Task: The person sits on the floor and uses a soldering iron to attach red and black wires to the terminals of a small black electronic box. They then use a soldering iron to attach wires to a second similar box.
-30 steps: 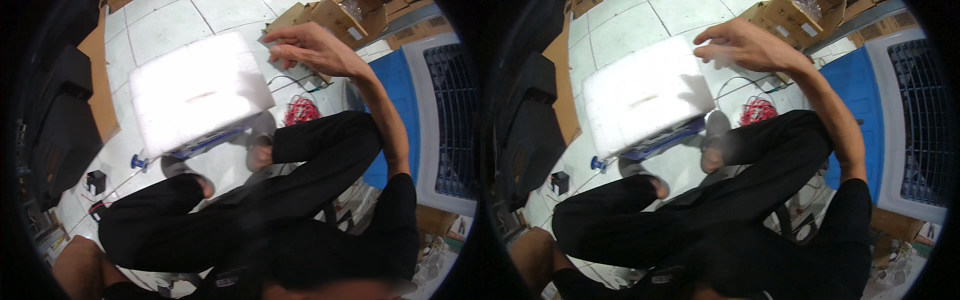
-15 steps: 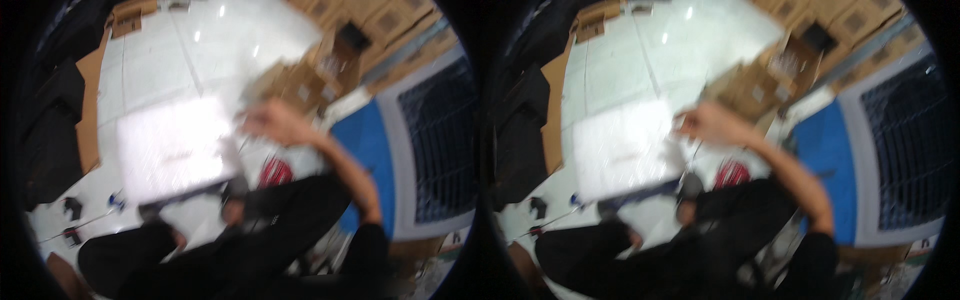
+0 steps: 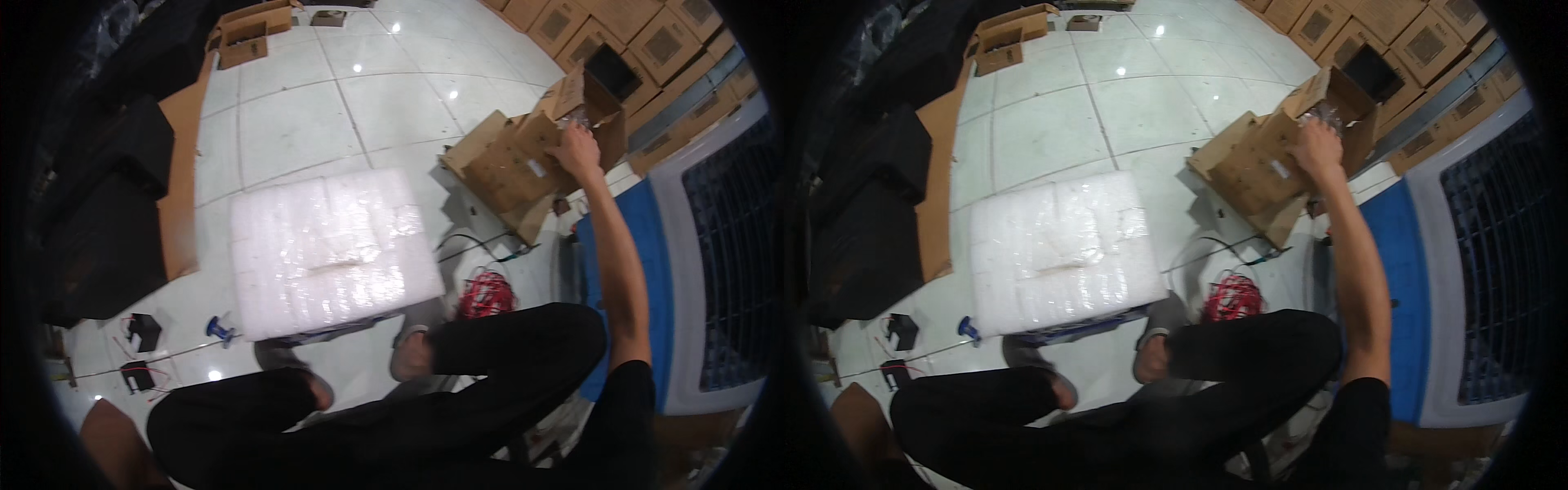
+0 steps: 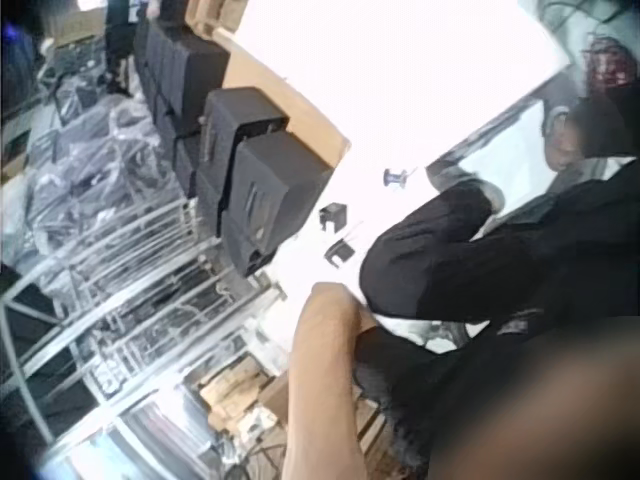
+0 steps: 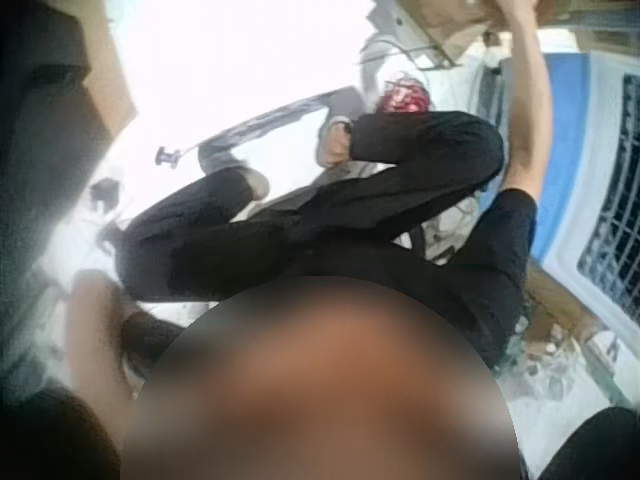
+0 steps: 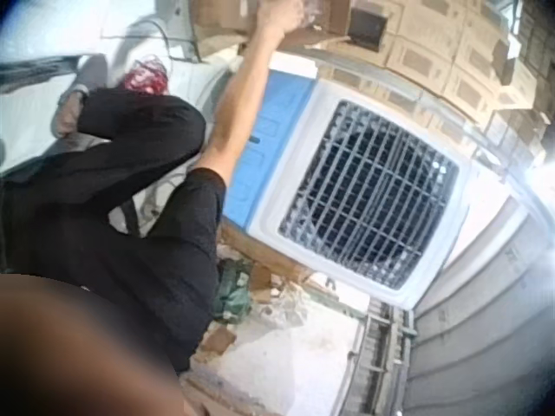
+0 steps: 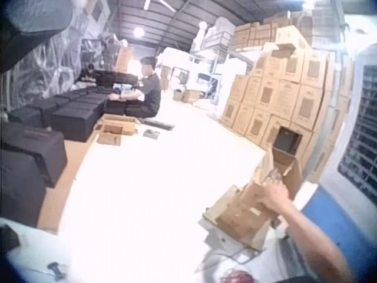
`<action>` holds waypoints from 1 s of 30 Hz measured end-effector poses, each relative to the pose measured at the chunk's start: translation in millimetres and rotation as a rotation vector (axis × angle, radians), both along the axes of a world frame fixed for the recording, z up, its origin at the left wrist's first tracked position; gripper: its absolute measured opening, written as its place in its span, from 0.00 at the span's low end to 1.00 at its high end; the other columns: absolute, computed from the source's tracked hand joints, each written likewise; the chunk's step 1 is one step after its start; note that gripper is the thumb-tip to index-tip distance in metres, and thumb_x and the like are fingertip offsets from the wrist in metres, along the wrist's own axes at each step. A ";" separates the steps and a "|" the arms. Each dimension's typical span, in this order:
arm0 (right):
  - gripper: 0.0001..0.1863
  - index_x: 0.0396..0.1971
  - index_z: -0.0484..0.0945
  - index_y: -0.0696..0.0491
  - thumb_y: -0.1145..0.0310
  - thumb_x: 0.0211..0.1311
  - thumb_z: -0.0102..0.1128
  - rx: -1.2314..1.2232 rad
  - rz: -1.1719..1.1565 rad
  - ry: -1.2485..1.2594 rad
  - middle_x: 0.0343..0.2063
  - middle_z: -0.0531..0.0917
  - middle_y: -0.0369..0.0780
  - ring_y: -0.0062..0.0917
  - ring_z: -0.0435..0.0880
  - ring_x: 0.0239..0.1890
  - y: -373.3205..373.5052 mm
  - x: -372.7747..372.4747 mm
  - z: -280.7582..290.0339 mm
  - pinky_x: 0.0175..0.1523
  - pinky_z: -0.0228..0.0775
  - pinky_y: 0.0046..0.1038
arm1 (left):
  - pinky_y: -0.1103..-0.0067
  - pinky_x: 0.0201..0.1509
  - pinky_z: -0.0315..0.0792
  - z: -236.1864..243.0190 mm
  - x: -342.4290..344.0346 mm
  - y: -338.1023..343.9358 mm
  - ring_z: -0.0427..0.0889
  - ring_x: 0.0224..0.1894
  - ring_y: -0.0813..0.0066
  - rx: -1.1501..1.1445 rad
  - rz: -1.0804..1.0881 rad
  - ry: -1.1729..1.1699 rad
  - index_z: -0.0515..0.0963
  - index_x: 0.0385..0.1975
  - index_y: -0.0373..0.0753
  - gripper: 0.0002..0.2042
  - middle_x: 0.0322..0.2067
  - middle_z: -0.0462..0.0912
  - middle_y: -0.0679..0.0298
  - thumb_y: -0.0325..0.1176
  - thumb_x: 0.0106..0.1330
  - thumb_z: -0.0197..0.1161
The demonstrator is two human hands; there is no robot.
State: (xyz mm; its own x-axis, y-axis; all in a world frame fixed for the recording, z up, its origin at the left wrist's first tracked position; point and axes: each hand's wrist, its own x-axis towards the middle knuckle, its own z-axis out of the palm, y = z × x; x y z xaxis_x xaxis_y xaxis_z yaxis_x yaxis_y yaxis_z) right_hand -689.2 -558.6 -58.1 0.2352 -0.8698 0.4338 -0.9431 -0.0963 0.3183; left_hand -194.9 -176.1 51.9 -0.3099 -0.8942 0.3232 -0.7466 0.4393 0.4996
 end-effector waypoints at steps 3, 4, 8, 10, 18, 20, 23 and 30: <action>0.27 0.42 0.73 0.60 0.60 0.46 0.74 0.190 -0.059 -0.185 0.40 0.82 0.56 0.50 0.81 0.47 -12.4 -19.5 -17.7 0.50 0.73 0.47 | 0.69 0.58 0.69 31.7 5.9 -7.1 0.77 0.51 0.61 -0.098 0.079 0.017 0.73 0.50 0.34 0.15 0.46 0.78 0.52 0.30 0.65 0.61; 0.25 0.42 0.73 0.59 0.63 0.47 0.73 0.161 -0.085 -0.217 0.39 0.82 0.55 0.49 0.81 0.48 -11.7 -18.8 -23.8 0.49 0.73 0.47 | 0.69 0.58 0.69 41.0 6.5 -10.4 0.77 0.50 0.61 -0.138 0.119 0.032 0.73 0.50 0.34 0.15 0.46 0.78 0.52 0.30 0.65 0.61; 0.19 0.42 0.74 0.56 0.68 0.51 0.67 0.091 -0.033 -0.214 0.36 0.83 0.53 0.50 0.82 0.44 -1.7 -2.3 -20.6 0.47 0.73 0.47 | 0.70 0.57 0.69 67.6 11.7 -36.4 0.78 0.49 0.61 -0.353 0.252 0.173 0.73 0.50 0.34 0.15 0.45 0.78 0.52 0.30 0.64 0.62; 0.17 0.42 0.73 0.55 0.70 0.52 0.65 0.032 0.027 -0.190 0.35 0.83 0.53 0.50 0.82 0.43 1.8 12.5 -9.7 0.45 0.74 0.47 | 0.70 0.57 0.69 62.4 13.3 -56.8 0.78 0.49 0.61 -0.387 0.297 0.242 0.73 0.50 0.34 0.15 0.44 0.78 0.52 0.30 0.64 0.62; 0.13 0.40 0.70 0.59 0.76 0.54 0.57 -0.078 0.358 -0.116 0.34 0.82 0.50 0.45 0.85 0.38 -25.9 116.8 12.3 0.40 0.78 0.44 | 0.56 0.67 0.59 -137.1 -32.4 -129.5 0.68 0.60 0.44 0.087 0.116 -0.124 0.71 0.54 0.33 0.27 0.54 0.73 0.46 0.43 0.60 0.69; 0.12 0.39 0.71 0.60 0.76 0.54 0.56 -0.077 0.385 -0.113 0.34 0.83 0.50 0.44 0.85 0.37 -42.5 150.6 9.0 0.38 0.79 0.42 | 0.51 0.73 0.46 -169.7 -38.3 -117.5 0.55 0.70 0.42 0.165 -0.031 -0.421 0.68 0.61 0.34 0.32 0.65 0.62 0.43 0.48 0.63 0.66; 0.11 0.38 0.72 0.59 0.77 0.54 0.54 -0.041 0.403 -0.124 0.31 0.84 0.48 0.44 0.86 0.34 -62.8 187.1 -6.1 0.38 0.79 0.41 | 0.52 0.74 0.43 -185.7 -32.6 -113.7 0.53 0.71 0.42 0.112 -0.037 -0.315 0.69 0.60 0.33 0.31 0.67 0.60 0.42 0.48 0.63 0.64; 0.11 0.38 0.73 0.57 0.75 0.52 0.56 0.101 0.391 -0.102 0.32 0.84 0.47 0.40 0.86 0.34 -101.5 235.3 -92.4 0.40 0.77 0.39 | 0.52 0.74 0.44 -175.9 -33.4 -118.2 0.55 0.70 0.41 0.147 -0.026 -0.283 0.72 0.58 0.32 0.31 0.66 0.62 0.41 0.44 0.59 0.69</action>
State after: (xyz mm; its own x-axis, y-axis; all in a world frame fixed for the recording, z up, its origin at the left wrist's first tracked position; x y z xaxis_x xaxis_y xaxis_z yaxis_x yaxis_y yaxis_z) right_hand -454.0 -660.1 -150.4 0.5165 -0.7630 0.3887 -0.8555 -0.4794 0.1956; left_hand -228.2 -294.4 -124.0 -0.3924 -0.9155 0.0890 -0.8546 0.3986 0.3327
